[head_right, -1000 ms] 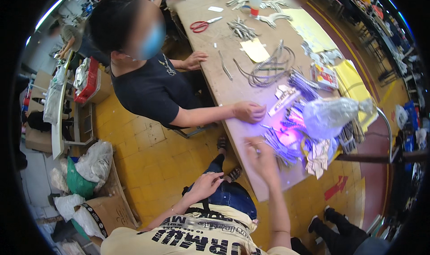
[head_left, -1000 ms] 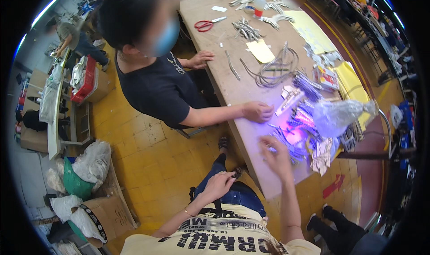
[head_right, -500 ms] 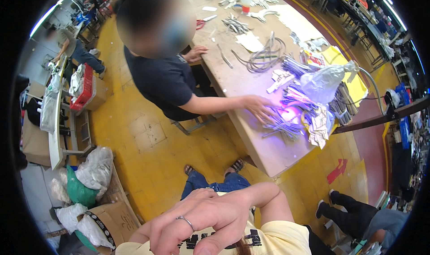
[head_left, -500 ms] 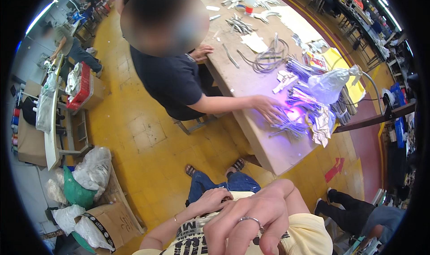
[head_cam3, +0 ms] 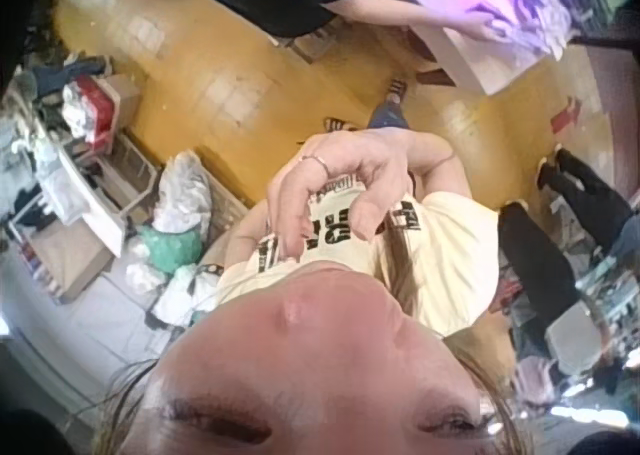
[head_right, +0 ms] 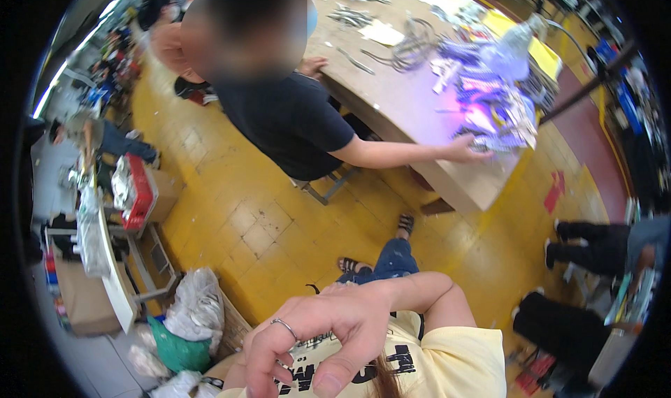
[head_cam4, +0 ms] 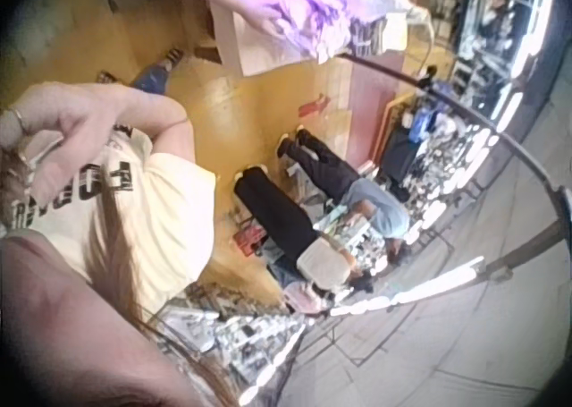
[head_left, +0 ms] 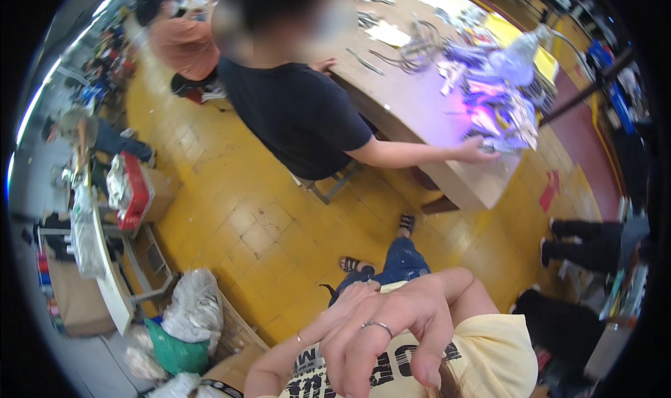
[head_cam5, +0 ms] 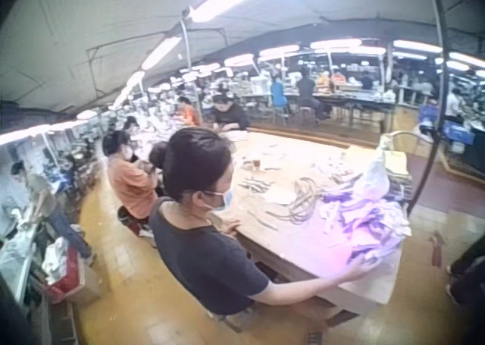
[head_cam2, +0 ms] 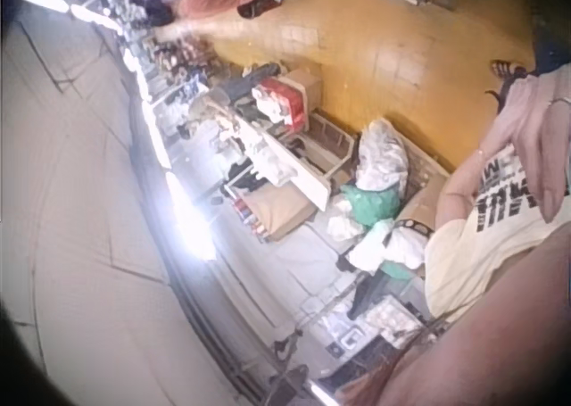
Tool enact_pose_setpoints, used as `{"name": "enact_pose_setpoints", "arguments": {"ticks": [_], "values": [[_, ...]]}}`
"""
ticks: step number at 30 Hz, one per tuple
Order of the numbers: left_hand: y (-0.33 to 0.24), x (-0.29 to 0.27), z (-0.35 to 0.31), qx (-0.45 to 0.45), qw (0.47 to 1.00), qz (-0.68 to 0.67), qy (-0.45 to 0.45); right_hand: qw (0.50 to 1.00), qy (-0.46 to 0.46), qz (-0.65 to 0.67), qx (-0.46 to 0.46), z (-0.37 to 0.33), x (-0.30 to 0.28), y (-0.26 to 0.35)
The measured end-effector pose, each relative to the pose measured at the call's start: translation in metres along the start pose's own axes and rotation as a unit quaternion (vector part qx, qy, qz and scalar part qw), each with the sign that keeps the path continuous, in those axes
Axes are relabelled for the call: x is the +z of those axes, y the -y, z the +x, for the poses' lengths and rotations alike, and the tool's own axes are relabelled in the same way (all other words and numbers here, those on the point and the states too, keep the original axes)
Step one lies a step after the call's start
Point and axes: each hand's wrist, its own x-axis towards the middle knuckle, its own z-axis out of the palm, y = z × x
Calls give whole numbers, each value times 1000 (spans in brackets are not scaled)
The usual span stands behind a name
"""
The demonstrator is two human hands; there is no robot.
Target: The person assembles a braided silver trim by hand, pressing it onto a cardboard backing and using a UV lamp to cure the adhesive. She then moves to another workstation to continue assembling similar trims with a coworker.
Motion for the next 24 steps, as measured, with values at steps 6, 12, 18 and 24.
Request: {"name": "enact_pose_setpoints", "arguments": {"ticks": [6,12,18,24], "values": [[20,-2,45,54,978,71,188,972,-222,-62,42,-29,9,9],[20,-35,75,51,951,131,277,910,-403,-96,31,-76,-14,43],[-5,-92,77,14,962,118,246,900,-421,-102,42,-99,-54,92],[-13,-109,106,5,978,79,196,902,-405,-123,83,-91,-83,115]]}}
